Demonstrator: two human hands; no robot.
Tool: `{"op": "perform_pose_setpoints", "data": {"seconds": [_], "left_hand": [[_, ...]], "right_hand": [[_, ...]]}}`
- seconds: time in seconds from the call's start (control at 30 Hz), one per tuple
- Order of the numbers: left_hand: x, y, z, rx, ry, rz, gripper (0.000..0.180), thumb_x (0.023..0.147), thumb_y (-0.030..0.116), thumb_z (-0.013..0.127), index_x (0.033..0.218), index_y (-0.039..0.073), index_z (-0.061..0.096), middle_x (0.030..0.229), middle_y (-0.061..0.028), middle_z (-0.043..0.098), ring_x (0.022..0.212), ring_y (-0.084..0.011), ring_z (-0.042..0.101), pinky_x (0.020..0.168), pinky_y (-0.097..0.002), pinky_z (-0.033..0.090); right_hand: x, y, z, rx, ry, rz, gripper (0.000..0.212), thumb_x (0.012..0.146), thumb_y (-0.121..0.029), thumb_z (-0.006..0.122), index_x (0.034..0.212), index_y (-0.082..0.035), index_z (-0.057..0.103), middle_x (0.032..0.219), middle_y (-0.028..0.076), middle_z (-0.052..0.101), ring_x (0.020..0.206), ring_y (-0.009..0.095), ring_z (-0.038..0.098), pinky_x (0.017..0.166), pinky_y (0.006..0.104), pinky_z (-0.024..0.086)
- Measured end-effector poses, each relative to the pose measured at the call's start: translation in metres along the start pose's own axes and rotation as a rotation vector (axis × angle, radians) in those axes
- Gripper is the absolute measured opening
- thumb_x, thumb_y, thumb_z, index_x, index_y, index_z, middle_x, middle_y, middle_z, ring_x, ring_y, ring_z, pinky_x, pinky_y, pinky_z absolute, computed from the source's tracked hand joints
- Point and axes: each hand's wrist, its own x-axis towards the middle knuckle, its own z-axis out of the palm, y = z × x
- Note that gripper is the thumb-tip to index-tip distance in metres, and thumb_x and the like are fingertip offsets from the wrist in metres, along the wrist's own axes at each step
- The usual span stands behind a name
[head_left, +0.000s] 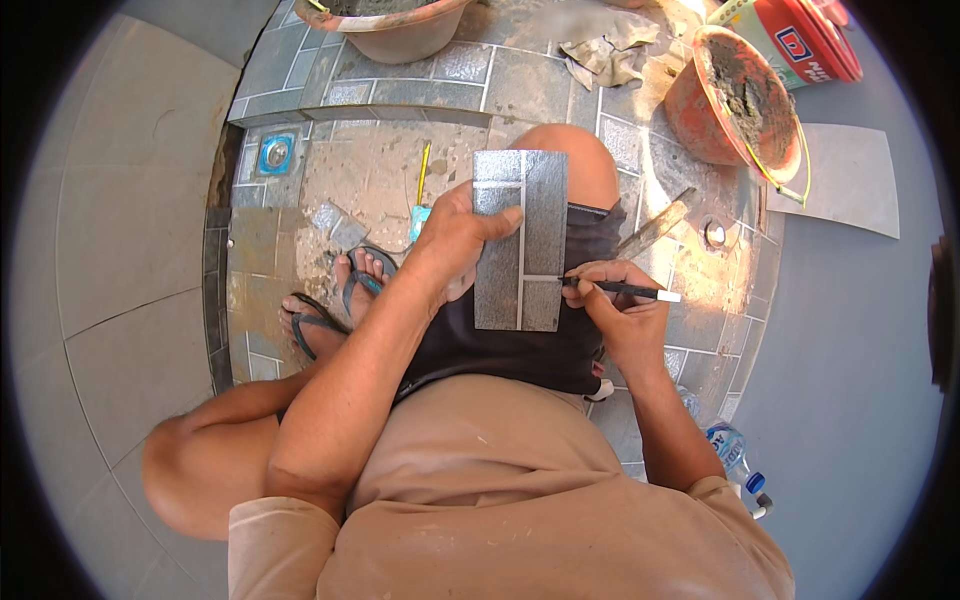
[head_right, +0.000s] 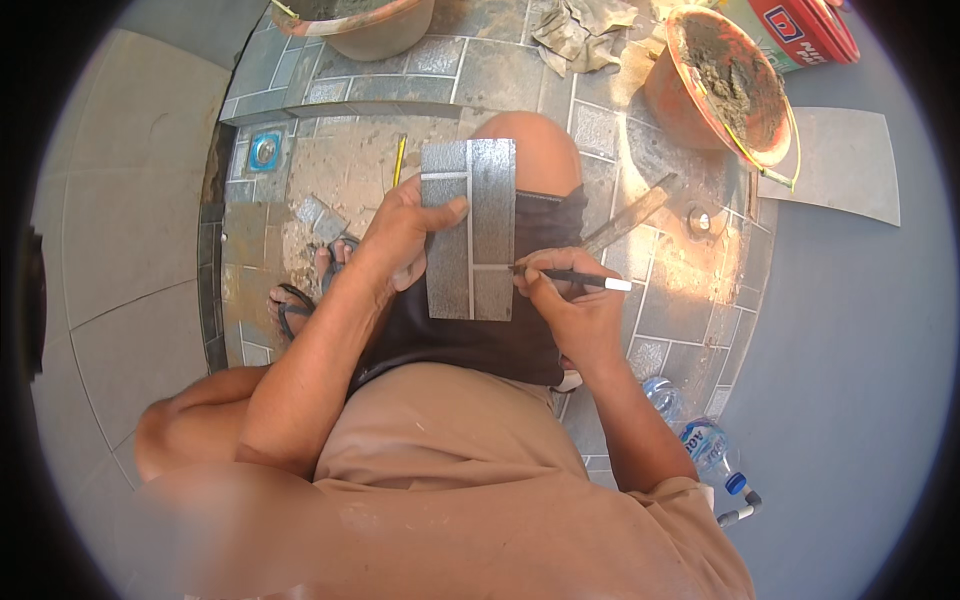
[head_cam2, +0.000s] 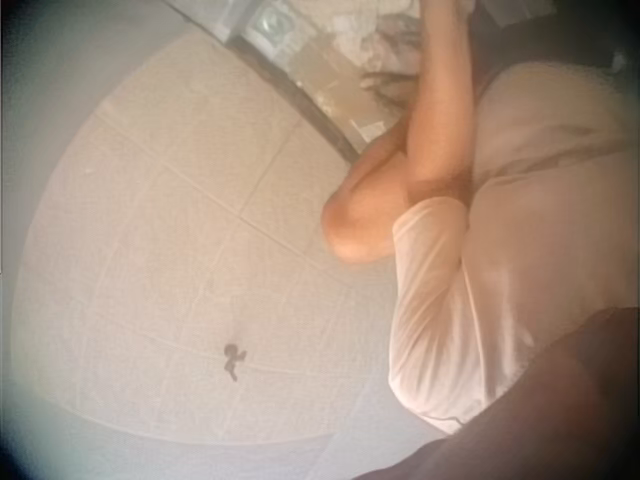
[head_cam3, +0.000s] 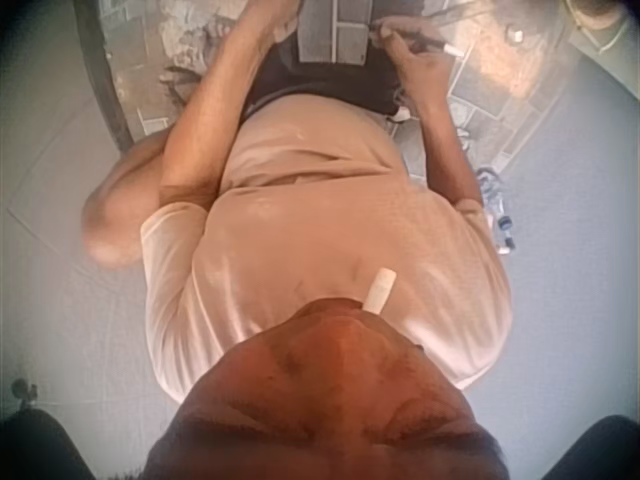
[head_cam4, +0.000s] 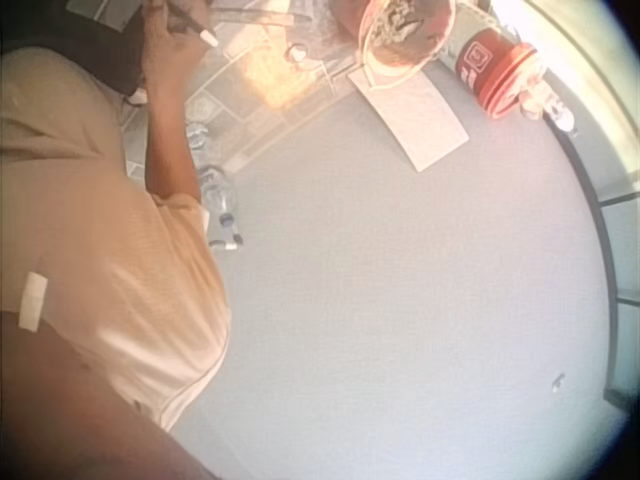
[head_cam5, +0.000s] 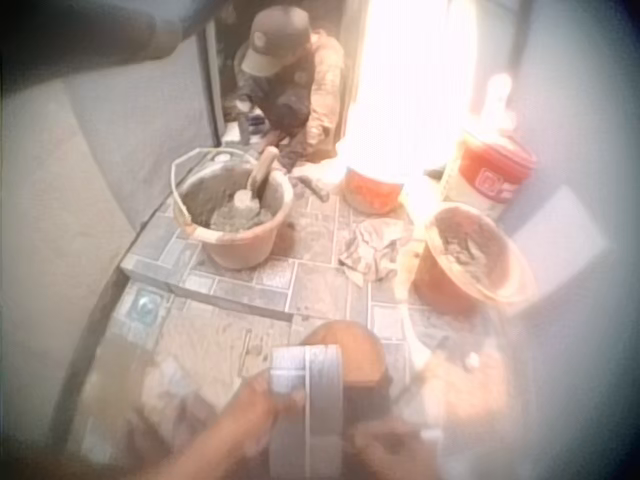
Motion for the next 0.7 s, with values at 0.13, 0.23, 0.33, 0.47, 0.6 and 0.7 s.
{"op": "perform_pose_setpoints", "data": {"seconds": [0.13,0.23,0.33,0.47,0.6,0.7], "left_hand": [[-0.001,0.000,0.000,-0.015,0.003,-0.007,0.034,0.102,-0.003,0.060,0.135,-0.003,0.059,0.125,-0.0147,0.071,0.111,-0.0222,0.070,0.100,-0.0376,0.057],[-0.001,0.000,0.000,-0.029,-0.003,-0.009,0.033,0.102,-0.003,0.061,0.135,-0.003,0.060,0.125,-0.0142,0.071,0.111,-0.0217,0.070,0.100,-0.0373,0.057],[-0.003,0.001,0.000,-0.043,-0.003,-0.011,0.034,0.101,-0.003,0.061,0.135,-0.003,0.060,0.125,-0.0140,0.071,0.111,-0.0213,0.070,0.100,-0.0376,0.056],[-0.004,0.002,0.000,-0.055,-0.010,-0.028,0.034,0.101,-0.003,0.061,0.135,-0.003,0.060,0.126,-0.0140,0.071,0.113,-0.0211,0.069,0.102,-0.0380,0.055],[-0.005,0.003,0.001,-0.033,-0.009,-0.014,0.035,0.101,-0.003,0.061,0.136,-0.003,0.059,0.126,-0.0140,0.071,0.114,-0.0213,0.069,0.103,-0.0380,0.055],[-0.006,0.003,0.001,-0.032,-0.009,-0.015,0.036,0.101,-0.003,0.061,0.137,-0.002,0.058,0.127,-0.0140,0.070,0.114,-0.0214,0.069,0.103,-0.0380,0.055]], "right_hand": [[-0.006,0.001,-0.001,-0.025,-0.001,0.015,0.007,0.097,0.006,0.068,0.103,0.006,0.071,0.103,0.013,0.074,0.094,0.017,0.074,0.084,0.0310,0.064],[-0.011,-0.001,-0.001,-0.033,-0.016,0.027,0.007,0.096,0.007,0.068,0.103,0.006,0.071,0.103,0.013,0.074,0.093,0.017,0.074,0.084,0.0303,0.063],[-0.016,-0.002,-0.001,-0.051,-0.020,0.034,0.008,0.096,0.008,0.066,0.101,0.006,0.072,0.102,0.013,0.074,0.093,0.017,0.074,0.083,0.0297,0.063],[-0.022,-0.002,-0.002,-0.047,-0.026,0.046,0.009,0.095,0.009,0.065,0.100,0.006,0.071,0.102,0.012,0.074,0.094,0.016,0.073,0.083,0.0292,0.062],[-0.029,-0.001,-0.003,-0.021,-0.048,0.066,0.009,0.095,0.009,0.064,0.100,0.005,0.070,0.102,0.012,0.074,0.094,0.016,0.072,0.084,0.0296,0.061],[-0.034,-0.001,-0.004,-0.051,-0.048,0.096,0.009,0.094,0.010,0.063,0.099,0.005,0.069,0.102,0.012,0.074,0.094,0.016,0.072,0.085,0.0306,0.061]]}}
